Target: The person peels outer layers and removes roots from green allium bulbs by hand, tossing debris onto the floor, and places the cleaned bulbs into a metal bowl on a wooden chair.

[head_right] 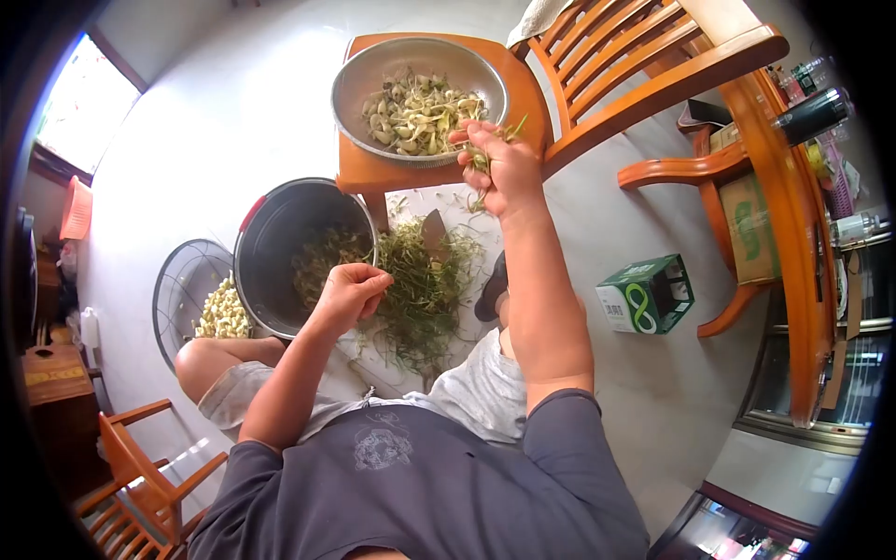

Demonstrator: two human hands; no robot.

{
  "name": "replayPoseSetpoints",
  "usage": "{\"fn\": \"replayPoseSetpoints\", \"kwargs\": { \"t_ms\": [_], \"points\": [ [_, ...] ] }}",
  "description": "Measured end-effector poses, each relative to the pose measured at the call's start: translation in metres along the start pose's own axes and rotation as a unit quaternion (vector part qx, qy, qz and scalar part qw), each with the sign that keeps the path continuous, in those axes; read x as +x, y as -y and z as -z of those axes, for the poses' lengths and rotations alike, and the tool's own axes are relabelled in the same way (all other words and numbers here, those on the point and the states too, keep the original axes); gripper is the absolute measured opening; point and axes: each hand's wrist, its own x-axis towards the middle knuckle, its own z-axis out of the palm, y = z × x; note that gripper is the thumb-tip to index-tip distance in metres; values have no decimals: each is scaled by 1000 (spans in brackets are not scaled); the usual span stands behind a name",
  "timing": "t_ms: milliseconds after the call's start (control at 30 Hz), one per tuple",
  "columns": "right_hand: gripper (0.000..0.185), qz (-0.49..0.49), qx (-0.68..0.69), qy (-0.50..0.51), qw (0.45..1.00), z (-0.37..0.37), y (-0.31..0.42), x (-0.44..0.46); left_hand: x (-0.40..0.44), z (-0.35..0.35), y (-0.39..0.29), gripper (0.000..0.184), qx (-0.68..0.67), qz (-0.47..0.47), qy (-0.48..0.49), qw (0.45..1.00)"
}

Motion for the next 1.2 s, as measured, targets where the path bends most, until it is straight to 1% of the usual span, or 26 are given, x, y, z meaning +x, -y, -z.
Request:
{"fn": "replayPoseSetpoints", "kwargs": {
  "t_ms": [33, 100, 200, 233, 333, 367, 467, 500, 600, 633, 667, 700, 733, 800, 833, 933, 1067, 1100, 1200],
  "points": [
    [23, -34, 49, 19, 998, 8, -5, -4, 2, -2, 3, 17, 17, 3, 14, 1000],
    [25, -92, 99, 44, 990, 16, -15, -15, 6, -7, 8, 23, 52, 6, 42, 998],
    [30, -146, 139, 62, 977, 18, -23, -30, 11, -23, 23, 47, 178, -124, 8, 976],
    [31, -156, 147, 66, 974, 18, -23, -33, 14, -24, 24, 66, 274, -150, -9, 950],
    [32, -176, 170, 79, 966, 18, -23, -41, 14, -41, 22, 73, 412, -269, -97, 865],
    [32, -179, 175, 83, 965, 17, -21, -44, 14, -43, 16, 77, 376, -229, -53, 896],
    [33, -180, 169, 92, 965, 15, -18, -47, 19, -52, 5, 78, 340, -261, -33, 903],
    [33, -180, 166, 90, 965, 14, -17, -49, 19, -57, 0, 76, 318, -277, -32, 906],
    [31, -176, 162, 80, 968, 12, -17, -53, 21, -65, -20, 76, 206, -262, 44, 942],
    [31, -177, 167, 80, 967, 11, -18, -54, 25, -71, -20, 60, 180, -327, 36, 927],
    [30, -178, 171, 80, 966, 11, -20, -55, 27, -73, -22, 51, 135, -282, 78, 947],
    [30, -177, 184, 118, 960, 12, -23, -54, 28, -75, -26, 42, 89, -236, 119, 960],
    [30, -173, 166, 101, 966, 13, -24, -55, 28, -77, -30, 34, 42, -189, 159, 968],
    [29, -163, 131, 66, 976, 11, -24, -56, 19, -81, -37, 21, 48, -143, 137, 979],
    [23, -147, 111, 43, 982, 11, -23, -56, 14, -83, -39, 17, 52, -120, 126, 983],
    [20, -107, 71, -3, 992, 18, -28, -52, 0, -78, -41, 18, 32, -120, 116, 985],
    [18, -69, 85, -53, 993, 32, -36, -44, -21, -61, -46, 18, 40, -99, 115, 988],
    [19, -66, 97, -60, 991, 35, -36, -42, -22, -58, -40, 17, 19, -96, 125, 987],
    [20, -76, 154, -53, 984, 43, -28, -39, -26, -48, -32, 18, 125, -37, 141, 981]
  ]
}}
